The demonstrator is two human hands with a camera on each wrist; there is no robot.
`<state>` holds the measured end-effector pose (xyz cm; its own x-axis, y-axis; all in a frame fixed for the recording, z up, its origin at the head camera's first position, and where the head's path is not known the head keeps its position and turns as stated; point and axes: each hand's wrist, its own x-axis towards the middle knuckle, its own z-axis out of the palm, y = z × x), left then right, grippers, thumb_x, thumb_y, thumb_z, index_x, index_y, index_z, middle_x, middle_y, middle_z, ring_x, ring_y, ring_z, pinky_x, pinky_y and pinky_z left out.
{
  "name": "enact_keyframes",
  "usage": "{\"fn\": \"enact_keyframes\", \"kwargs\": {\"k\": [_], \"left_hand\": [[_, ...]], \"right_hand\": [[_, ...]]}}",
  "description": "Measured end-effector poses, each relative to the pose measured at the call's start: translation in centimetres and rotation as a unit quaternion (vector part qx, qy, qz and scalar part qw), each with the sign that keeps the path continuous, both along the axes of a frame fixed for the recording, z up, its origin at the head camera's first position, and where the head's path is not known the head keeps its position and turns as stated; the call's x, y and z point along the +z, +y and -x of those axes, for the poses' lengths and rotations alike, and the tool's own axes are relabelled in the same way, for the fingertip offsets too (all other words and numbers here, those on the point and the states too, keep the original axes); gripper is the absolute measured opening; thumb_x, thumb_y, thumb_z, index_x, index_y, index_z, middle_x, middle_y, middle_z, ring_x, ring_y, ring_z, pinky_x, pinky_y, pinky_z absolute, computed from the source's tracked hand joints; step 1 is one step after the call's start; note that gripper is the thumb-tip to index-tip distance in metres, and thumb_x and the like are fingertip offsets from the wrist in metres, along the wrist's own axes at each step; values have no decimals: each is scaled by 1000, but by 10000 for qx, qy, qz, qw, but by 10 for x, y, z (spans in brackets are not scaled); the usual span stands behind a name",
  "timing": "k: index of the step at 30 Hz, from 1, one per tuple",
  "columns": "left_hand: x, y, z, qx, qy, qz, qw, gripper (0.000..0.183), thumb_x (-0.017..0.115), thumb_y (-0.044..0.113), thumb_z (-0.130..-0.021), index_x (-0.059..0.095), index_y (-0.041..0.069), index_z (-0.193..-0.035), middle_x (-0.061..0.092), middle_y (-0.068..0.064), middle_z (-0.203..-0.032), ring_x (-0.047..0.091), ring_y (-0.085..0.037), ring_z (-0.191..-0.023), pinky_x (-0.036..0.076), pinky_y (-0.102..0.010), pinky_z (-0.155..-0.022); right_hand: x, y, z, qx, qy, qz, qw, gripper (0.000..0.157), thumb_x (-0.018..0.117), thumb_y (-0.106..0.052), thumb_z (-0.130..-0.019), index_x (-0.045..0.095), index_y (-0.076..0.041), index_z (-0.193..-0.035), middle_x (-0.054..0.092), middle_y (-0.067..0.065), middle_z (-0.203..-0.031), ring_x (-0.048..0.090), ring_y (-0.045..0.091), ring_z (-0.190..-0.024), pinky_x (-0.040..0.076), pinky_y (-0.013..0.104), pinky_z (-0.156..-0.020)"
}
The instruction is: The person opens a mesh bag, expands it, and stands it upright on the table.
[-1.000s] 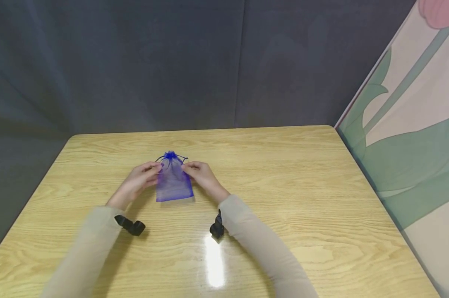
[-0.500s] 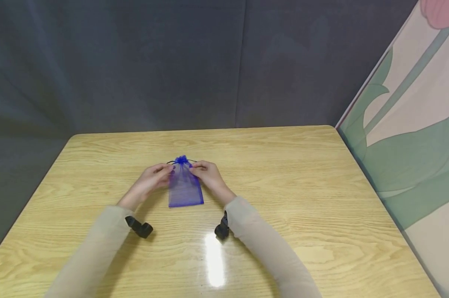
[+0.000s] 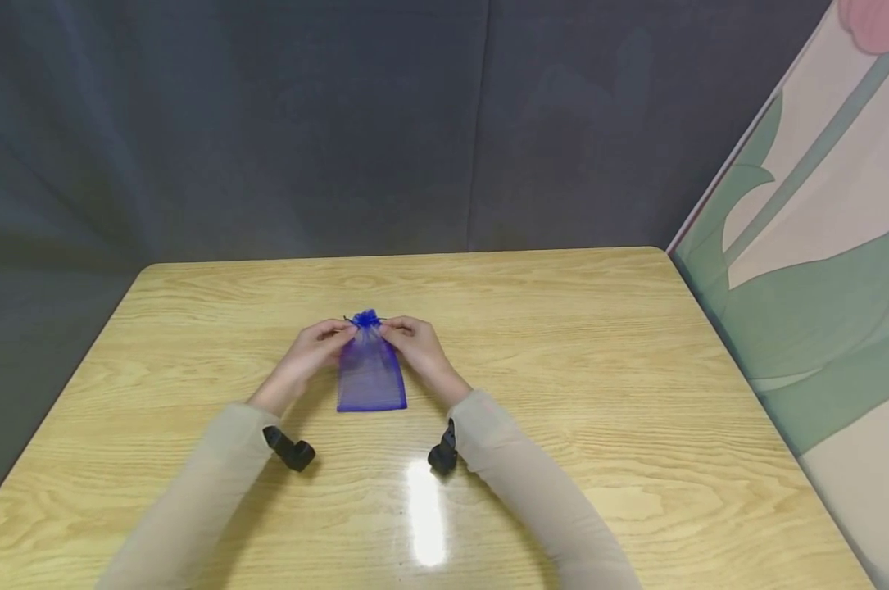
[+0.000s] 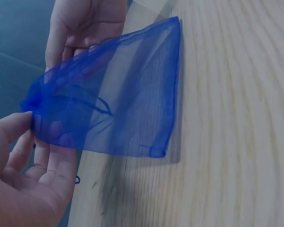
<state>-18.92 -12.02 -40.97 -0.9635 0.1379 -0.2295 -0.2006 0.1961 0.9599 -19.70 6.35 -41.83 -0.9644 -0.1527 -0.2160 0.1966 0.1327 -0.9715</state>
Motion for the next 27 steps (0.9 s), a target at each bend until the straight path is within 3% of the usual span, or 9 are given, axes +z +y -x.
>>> {"fn": "enact_keyframes", "kwargs": {"k": [5,14,27], "left_hand": [[0,4,0,14,3,-38,10000,34,56,22,-97,57,-3,-120,61,2,-100,55,-4,-87,52,-23,-79],[1,10,-1,171,-65,78,9998,31,54,23,-97,59,0,-118,58,5,-97,52,-5,-85,48,-20,-74],[3,12,-1,355,-42,103,9993,28,54,22,-97,60,2,-116,59,5,-96,52,-6,-80,45,-21,-68]], "right_hand": [[1,3,1,-46,31,20,10000,31,56,-20,-97,62,1,-118,66,18,-118,60,3,-88,53,21,-84],[0,4,0,-165,21,117,9998,24,58,-16,-95,63,0,-111,68,0,-95,59,3,-81,51,18,-74],[1,2,0,-398,168,355,9984,19,57,-10,-94,63,3,-106,64,-3,-89,57,4,-80,49,17,-73]]}}
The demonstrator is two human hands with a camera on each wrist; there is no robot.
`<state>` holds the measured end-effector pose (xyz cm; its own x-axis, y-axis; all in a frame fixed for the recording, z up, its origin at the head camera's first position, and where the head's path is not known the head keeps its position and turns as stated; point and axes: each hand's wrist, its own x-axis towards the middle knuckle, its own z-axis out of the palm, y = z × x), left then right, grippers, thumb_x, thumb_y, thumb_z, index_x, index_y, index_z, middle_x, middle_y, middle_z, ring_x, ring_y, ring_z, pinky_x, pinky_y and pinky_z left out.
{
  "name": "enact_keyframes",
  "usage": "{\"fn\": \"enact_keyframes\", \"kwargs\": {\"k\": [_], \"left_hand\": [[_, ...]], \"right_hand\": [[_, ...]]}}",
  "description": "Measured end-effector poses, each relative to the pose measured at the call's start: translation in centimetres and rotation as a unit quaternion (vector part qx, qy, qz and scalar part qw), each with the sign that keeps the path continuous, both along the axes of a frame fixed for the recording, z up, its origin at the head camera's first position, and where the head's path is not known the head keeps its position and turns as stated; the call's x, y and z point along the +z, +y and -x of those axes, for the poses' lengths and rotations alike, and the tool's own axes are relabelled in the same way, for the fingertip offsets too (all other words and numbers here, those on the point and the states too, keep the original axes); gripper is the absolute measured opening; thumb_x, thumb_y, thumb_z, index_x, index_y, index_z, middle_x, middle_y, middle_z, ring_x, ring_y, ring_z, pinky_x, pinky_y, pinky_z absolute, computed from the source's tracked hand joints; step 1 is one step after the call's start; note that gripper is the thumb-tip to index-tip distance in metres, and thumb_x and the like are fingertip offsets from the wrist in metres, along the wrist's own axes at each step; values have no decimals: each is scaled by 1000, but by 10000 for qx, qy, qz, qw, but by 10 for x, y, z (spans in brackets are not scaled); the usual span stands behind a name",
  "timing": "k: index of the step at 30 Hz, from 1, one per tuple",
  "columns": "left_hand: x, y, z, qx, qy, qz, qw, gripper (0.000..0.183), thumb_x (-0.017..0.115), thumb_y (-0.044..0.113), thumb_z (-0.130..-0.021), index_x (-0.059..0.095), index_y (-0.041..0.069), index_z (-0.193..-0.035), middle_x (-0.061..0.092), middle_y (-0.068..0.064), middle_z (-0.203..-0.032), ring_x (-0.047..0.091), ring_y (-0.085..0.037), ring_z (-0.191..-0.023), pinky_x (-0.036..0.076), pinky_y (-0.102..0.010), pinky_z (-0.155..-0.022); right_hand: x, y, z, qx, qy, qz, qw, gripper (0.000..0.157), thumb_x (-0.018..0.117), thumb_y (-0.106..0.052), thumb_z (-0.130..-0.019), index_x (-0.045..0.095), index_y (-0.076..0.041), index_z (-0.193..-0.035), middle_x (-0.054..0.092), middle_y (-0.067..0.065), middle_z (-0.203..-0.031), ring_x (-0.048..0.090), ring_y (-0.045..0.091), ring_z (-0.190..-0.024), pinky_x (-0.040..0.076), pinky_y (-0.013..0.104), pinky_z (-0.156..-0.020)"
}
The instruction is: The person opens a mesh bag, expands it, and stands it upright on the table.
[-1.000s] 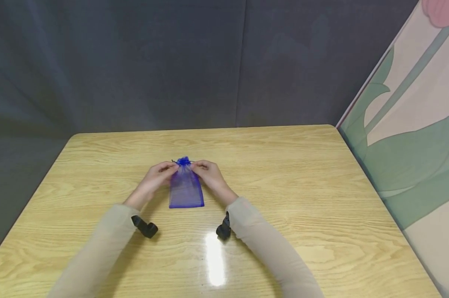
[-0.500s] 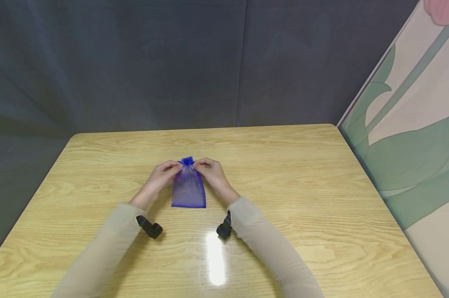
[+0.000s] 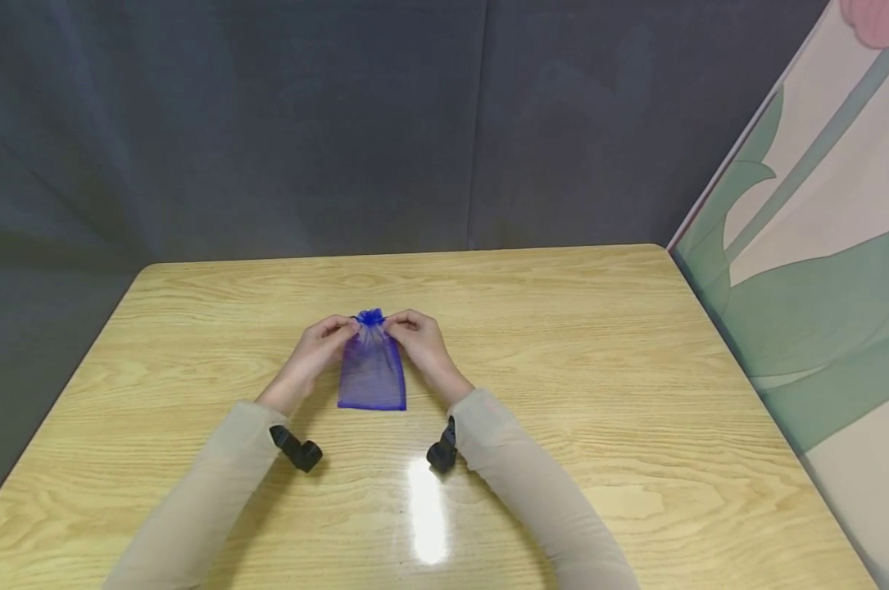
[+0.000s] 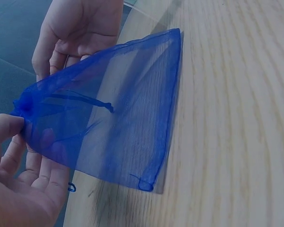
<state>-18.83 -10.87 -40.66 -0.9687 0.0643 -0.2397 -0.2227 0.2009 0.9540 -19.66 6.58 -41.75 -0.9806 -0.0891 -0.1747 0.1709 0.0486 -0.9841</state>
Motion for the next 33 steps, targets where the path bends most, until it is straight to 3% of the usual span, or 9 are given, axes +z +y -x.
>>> {"fn": "enact_keyframes", "kwargs": {"k": [10,19,33], "left_hand": [[0,0,0,52,-63,-11,10000,27,54,22,-97,60,3,-115,57,6,-93,51,-7,-82,46,-21,-69],[-2,-1,0,12,-54,-29,10000,30,53,20,-98,59,2,-120,59,3,-100,53,-12,-89,49,-24,-74],[-7,6,2,51,397,-3,9992,28,58,17,-95,63,-2,-115,61,5,-91,54,-11,-83,46,-20,-68]], "right_hand": [[-1,2,1,-200,-42,133,9997,18,58,-7,-93,63,4,-105,64,-7,-83,58,2,-77,50,16,-70],[-2,9,1,-148,-97,-128,9998,20,58,-12,-94,63,2,-108,64,-4,-89,58,4,-81,51,18,-75],[1,11,1,-46,171,-324,9993,23,59,-9,-93,64,6,-110,68,1,-89,59,2,-77,51,16,-71]]}}
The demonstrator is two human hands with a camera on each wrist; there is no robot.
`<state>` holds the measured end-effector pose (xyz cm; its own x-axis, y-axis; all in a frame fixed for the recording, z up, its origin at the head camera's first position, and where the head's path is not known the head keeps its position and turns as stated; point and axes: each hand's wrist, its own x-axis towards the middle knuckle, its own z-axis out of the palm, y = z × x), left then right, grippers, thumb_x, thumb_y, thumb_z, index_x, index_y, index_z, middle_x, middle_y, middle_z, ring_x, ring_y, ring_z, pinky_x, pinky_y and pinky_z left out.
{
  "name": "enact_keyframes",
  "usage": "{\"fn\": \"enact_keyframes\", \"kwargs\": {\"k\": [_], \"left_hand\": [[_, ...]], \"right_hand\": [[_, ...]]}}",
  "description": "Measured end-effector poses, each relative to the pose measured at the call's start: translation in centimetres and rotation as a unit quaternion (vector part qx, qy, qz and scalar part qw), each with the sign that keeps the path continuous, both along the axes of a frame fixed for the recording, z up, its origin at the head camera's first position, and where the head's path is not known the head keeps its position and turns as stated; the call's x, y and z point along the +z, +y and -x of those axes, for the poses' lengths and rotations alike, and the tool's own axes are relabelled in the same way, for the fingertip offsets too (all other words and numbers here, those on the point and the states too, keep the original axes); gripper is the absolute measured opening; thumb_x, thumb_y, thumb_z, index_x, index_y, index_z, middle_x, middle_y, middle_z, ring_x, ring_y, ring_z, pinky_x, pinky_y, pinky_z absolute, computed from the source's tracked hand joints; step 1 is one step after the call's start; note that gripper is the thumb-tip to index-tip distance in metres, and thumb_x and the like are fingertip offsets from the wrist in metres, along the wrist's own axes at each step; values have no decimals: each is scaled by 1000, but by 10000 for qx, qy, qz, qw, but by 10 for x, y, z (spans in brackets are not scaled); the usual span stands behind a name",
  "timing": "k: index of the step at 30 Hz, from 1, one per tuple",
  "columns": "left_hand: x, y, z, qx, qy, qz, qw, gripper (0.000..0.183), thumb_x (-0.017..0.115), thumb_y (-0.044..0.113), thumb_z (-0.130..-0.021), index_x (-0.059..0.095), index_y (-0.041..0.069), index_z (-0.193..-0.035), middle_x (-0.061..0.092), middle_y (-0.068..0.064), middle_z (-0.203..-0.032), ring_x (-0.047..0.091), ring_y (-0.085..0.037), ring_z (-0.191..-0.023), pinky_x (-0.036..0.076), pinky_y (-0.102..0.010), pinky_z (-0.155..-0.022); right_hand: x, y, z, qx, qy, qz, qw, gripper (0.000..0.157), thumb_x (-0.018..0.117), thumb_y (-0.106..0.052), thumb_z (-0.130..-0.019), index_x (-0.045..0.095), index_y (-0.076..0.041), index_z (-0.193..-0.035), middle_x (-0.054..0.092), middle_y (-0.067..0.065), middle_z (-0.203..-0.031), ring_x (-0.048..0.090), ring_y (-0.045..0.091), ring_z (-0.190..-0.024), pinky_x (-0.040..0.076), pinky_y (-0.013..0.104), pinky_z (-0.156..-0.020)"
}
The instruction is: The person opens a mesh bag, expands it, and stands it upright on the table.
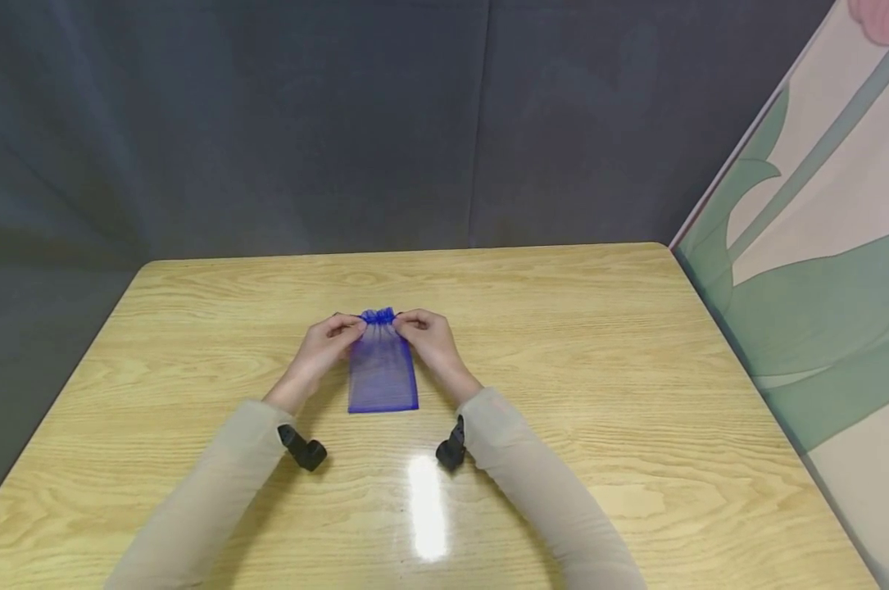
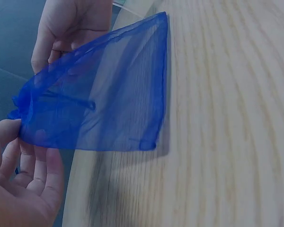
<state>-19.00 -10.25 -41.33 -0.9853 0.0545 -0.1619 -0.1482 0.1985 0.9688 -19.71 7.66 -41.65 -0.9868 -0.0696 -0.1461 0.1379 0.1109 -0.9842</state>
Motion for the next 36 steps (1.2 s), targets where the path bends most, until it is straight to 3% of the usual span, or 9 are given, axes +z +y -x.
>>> {"fn": "enact_keyframes", "kwargs": {"k": [13,17,22,31,36], "left_hand": [[1,2,1,133,-62,40,9999,27,55,19,-97,61,1,-116,60,0,-97,56,-18,-93,50,-25,-74],[1,-1,1,187,-70,13,9998,27,54,21,-98,61,1,-116,60,-2,-97,57,-23,-96,51,-25,-74],[1,-3,0,184,-221,16,9996,28,54,20,-98,61,1,-117,61,-3,-98,58,-21,-97,51,-23,-76],[0,-2,-1,98,-297,-13,9995,30,56,19,-97,60,2,-121,62,-10,-112,59,-21,-102,52,-23,-80],[-1,-1,-1,98,-368,-68,9993,30,54,21,-97,59,4,-122,60,-13,-116,58,-22,-103,53,-28,-84]], "right_hand": [[-1,2,1,-148,90,29,9998,20,58,-9,-93,65,5,-106,68,2,-92,58,4,-76,51,18,-69],[-1,4,3,-231,-6,172,9996,20,58,-10,-94,65,4,-107,66,-3,-88,59,3,-78,52,18,-70],[-1,7,4,-199,-146,291,9993,24,59,-13,-94,64,3,-111,64,-9,-85,60,2,-79,53,17,-74],[0,9,4,-145,-257,333,9990,27,60,-7,-93,62,6,-117,66,5,-104,60,-1,-83,54,15,-79],[0,10,2,-221,-276,297,9989,24,61,-8,-92,64,6,-111,67,1,-97,61,0,-81,54,15,-76]]}}
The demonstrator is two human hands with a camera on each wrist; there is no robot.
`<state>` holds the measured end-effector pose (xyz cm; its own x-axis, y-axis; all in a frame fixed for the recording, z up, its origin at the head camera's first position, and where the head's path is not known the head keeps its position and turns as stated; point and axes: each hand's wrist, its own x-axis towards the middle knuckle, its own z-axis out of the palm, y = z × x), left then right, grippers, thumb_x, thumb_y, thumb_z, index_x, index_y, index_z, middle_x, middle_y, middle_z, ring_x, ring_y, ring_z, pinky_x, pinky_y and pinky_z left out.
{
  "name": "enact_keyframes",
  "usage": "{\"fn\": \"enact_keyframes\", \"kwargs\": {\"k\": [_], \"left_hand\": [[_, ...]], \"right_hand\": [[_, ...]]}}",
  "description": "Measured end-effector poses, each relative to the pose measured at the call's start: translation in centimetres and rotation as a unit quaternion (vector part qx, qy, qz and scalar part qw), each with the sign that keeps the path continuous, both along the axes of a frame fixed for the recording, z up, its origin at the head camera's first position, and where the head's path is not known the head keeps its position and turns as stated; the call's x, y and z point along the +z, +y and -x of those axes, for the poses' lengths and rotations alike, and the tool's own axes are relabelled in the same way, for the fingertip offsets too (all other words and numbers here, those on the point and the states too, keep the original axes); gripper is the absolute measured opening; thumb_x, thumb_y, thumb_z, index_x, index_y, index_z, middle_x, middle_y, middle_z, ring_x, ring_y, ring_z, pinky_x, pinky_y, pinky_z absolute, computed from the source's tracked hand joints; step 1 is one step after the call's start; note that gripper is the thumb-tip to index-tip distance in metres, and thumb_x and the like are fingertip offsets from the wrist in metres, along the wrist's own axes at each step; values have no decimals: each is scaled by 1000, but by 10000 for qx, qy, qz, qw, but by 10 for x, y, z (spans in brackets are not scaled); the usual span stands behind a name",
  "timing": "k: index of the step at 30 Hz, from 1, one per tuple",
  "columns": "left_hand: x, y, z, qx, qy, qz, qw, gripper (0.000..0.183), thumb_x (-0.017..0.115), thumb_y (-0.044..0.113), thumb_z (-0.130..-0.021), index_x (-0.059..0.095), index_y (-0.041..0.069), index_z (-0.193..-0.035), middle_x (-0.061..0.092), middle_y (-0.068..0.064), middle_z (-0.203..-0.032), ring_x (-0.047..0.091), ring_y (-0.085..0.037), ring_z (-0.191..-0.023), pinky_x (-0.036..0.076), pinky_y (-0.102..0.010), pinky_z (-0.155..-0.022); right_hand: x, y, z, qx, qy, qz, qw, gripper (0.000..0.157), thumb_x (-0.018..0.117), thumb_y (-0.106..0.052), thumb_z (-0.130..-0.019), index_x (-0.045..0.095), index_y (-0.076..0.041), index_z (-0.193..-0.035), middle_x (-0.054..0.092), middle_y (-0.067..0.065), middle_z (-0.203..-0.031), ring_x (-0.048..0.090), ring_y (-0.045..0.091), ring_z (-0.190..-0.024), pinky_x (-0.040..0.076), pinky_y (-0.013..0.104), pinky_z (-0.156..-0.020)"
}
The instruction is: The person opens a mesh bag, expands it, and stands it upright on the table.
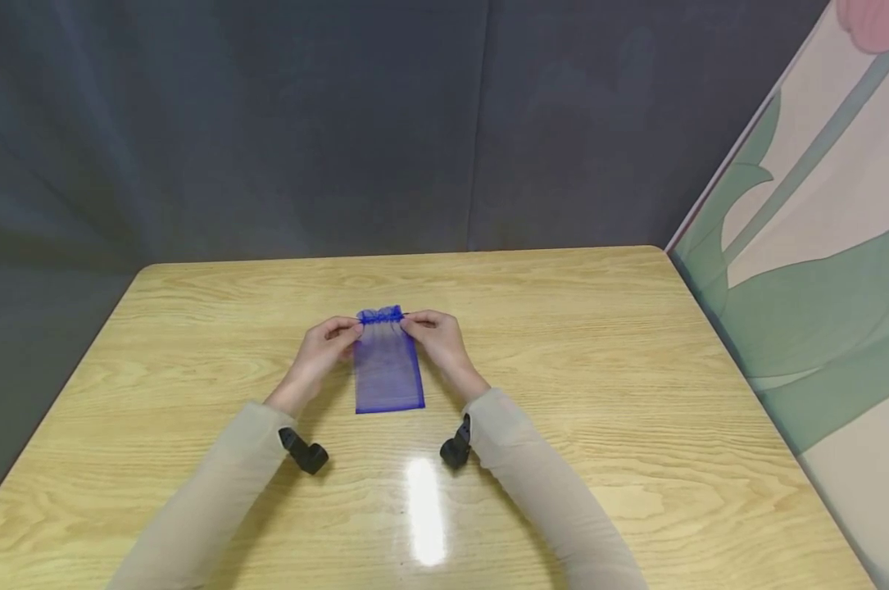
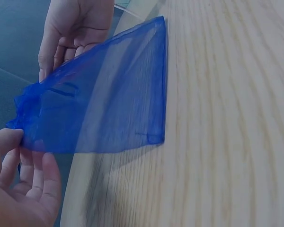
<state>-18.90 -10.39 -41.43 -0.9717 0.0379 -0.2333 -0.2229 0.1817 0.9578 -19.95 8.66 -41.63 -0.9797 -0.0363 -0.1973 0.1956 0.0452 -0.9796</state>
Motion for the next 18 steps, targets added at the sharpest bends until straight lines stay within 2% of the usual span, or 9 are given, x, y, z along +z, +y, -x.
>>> {"fn": "enact_keyframes", "kwargs": {"k": [4,11,18], "left_hand": [[-1,2,0,80,44,-34,10000,29,54,21,-98,60,4,-120,61,-12,-112,59,-21,-100,53,-30,-84],[-3,-3,1,325,157,-233,9991,25,55,19,-97,60,1,-115,59,1,-94,56,-13,-83,50,-23,-73],[-4,-6,2,281,101,-213,9993,28,56,18,-97,60,-1,-117,63,-4,-98,57,-10,-80,51,-20,-72]], "right_hand": [[0,0,-1,-12,16,-133,9999,22,60,-10,-93,64,5,-109,67,-2,-93,61,1,-80,54,16,-75],[-4,4,0,-157,112,-143,9997,20,58,-8,-93,65,4,-107,66,-5,-88,60,1,-79,54,16,-73],[-3,8,1,-82,161,-34,9998,23,59,-10,-93,62,5,-110,62,-13,-79,60,0,-77,53,15,-69]]}}
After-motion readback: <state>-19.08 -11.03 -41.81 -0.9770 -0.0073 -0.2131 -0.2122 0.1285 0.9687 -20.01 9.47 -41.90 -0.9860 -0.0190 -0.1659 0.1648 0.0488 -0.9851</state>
